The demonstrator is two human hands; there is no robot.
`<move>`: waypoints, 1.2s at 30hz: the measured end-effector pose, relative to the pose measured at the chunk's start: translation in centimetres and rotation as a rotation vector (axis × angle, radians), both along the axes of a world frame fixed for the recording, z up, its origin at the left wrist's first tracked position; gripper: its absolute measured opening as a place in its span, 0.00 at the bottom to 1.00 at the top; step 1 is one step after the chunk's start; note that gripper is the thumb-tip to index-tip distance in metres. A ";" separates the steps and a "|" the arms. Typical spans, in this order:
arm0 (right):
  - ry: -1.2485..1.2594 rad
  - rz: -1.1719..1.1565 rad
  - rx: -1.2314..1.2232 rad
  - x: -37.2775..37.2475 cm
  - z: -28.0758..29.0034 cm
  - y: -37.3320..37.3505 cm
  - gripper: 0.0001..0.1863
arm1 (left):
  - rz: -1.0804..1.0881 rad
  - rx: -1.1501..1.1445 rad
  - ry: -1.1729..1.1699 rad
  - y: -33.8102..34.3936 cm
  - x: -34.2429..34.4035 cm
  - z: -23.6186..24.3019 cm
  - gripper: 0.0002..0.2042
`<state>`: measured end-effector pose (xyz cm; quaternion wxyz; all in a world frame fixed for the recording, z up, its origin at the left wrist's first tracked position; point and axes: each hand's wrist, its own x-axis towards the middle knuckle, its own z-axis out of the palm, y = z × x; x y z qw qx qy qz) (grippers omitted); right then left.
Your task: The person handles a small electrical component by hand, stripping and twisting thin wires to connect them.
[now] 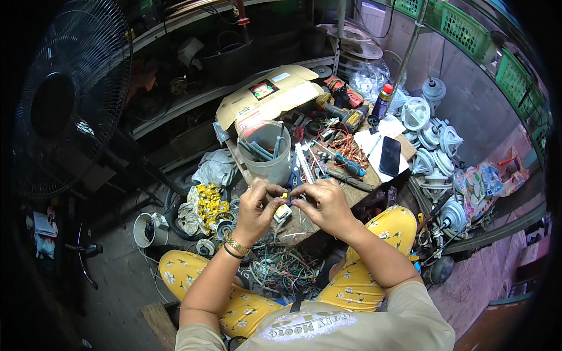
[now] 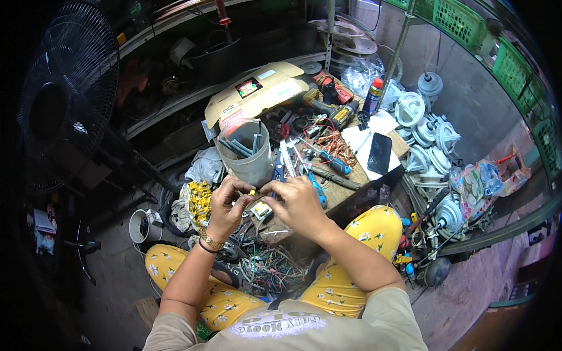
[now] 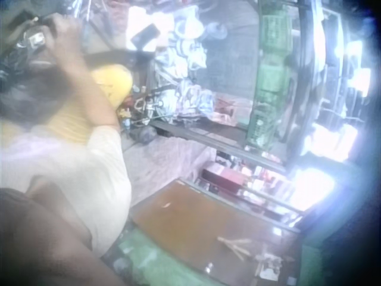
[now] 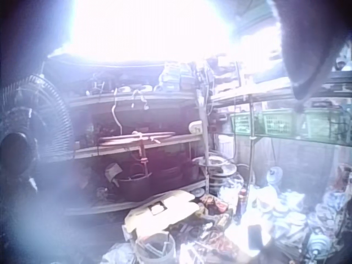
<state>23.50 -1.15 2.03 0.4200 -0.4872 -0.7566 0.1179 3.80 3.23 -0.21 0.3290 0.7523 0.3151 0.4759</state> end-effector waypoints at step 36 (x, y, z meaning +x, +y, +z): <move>-0.041 -0.066 0.087 -1.0 -0.3 -0.5 0.05 | 0.016 0.235 0.284 -0.8 0.6 2.1 0.08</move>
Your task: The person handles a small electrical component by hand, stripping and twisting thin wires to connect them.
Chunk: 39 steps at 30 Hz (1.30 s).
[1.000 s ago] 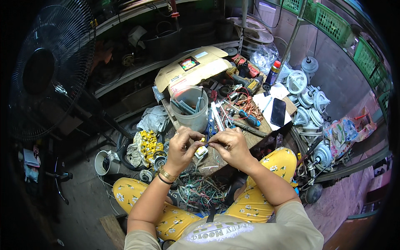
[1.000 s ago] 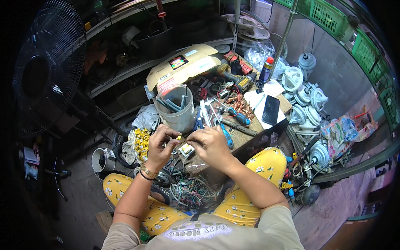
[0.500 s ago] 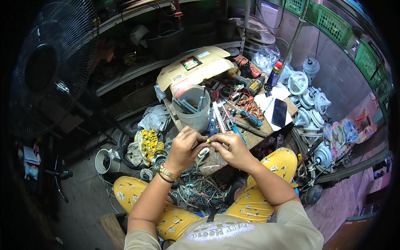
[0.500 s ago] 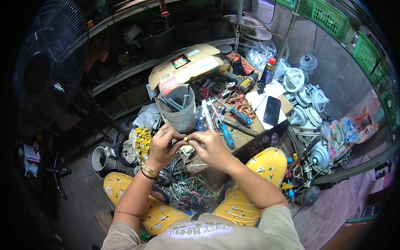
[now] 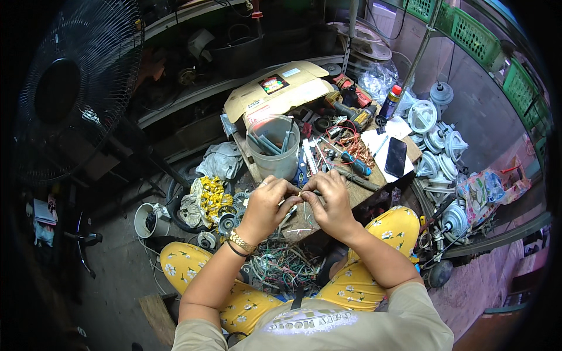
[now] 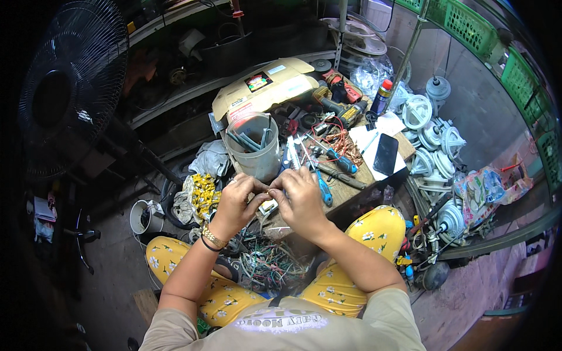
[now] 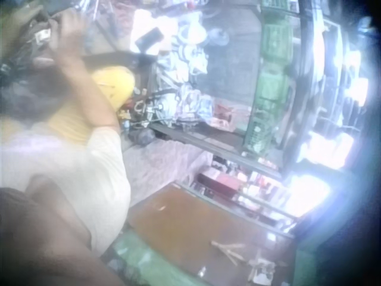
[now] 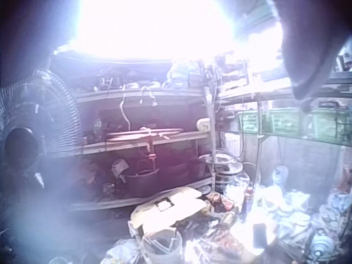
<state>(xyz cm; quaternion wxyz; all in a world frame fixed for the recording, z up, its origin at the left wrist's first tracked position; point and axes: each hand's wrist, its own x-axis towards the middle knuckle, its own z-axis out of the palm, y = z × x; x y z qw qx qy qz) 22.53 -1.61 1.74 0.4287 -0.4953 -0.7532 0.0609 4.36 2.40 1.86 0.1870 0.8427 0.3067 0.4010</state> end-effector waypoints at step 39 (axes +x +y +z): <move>0.673 0.110 -0.470 -0.3 -0.7 -6.6 0.05 | 0.201 0.132 0.106 -8.4 1.5 2.0 0.09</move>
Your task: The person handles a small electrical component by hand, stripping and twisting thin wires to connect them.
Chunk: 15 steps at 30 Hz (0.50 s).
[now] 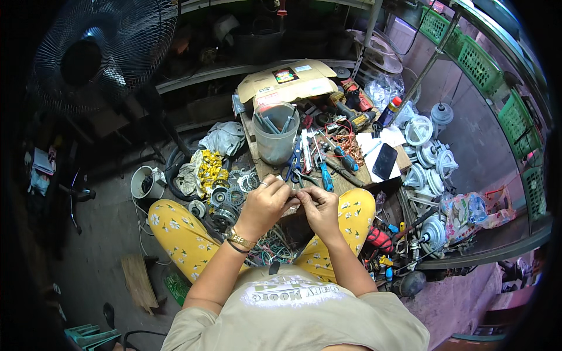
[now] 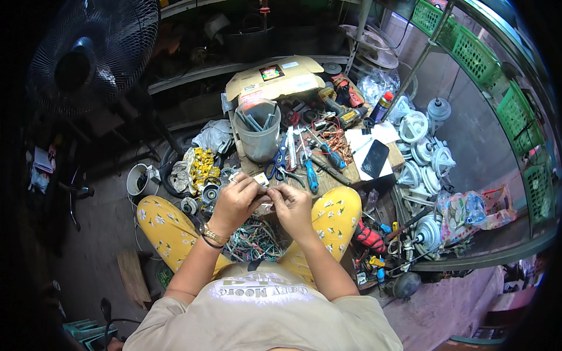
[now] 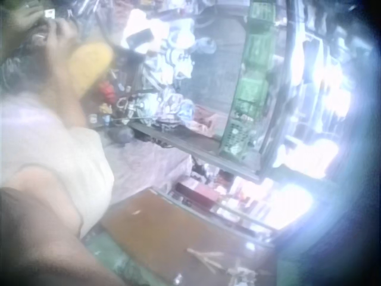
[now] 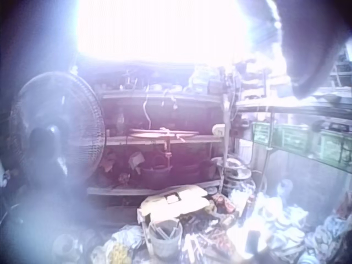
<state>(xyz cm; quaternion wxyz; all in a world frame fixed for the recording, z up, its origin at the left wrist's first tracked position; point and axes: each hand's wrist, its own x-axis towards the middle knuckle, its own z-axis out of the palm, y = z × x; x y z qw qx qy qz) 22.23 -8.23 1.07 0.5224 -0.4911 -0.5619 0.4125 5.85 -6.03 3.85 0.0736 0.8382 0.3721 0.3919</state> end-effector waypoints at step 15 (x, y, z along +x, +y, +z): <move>0.770 0.174 -0.033 -0.6 -0.6 1.0 0.12 | -0.036 -0.329 -0.373 0.4 1.3 0.1 0.07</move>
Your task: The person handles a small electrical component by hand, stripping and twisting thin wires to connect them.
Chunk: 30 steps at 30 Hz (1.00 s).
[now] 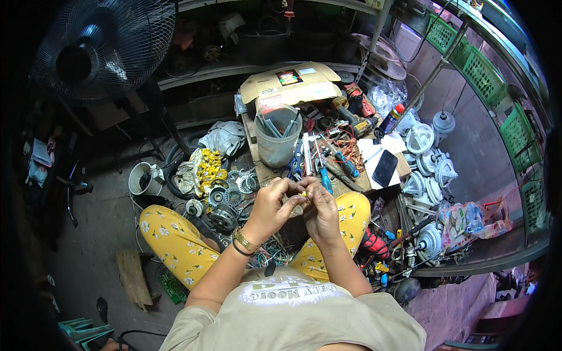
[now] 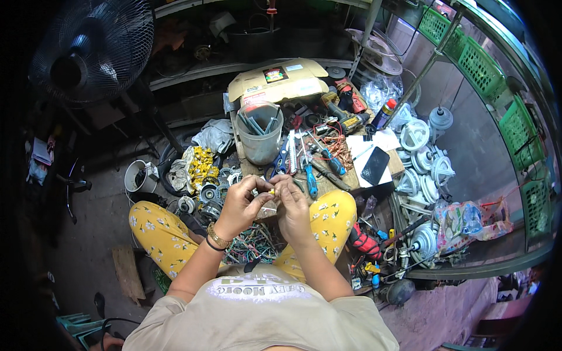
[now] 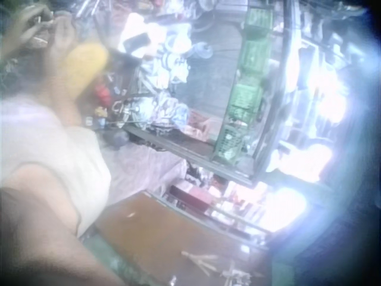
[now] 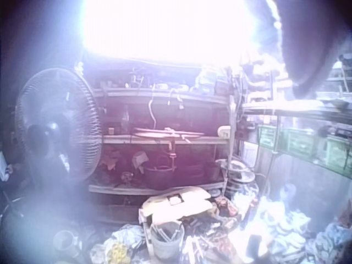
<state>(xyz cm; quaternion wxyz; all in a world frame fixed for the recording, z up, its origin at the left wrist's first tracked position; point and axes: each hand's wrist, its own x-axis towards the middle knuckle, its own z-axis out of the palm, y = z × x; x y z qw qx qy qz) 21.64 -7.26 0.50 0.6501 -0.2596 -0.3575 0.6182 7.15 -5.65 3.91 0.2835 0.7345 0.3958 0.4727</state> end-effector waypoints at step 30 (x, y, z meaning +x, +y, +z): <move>-0.464 -0.077 -0.071 -0.8 0.9 1.8 0.05 | 0.067 0.220 0.096 3.1 -2.6 -0.4 0.09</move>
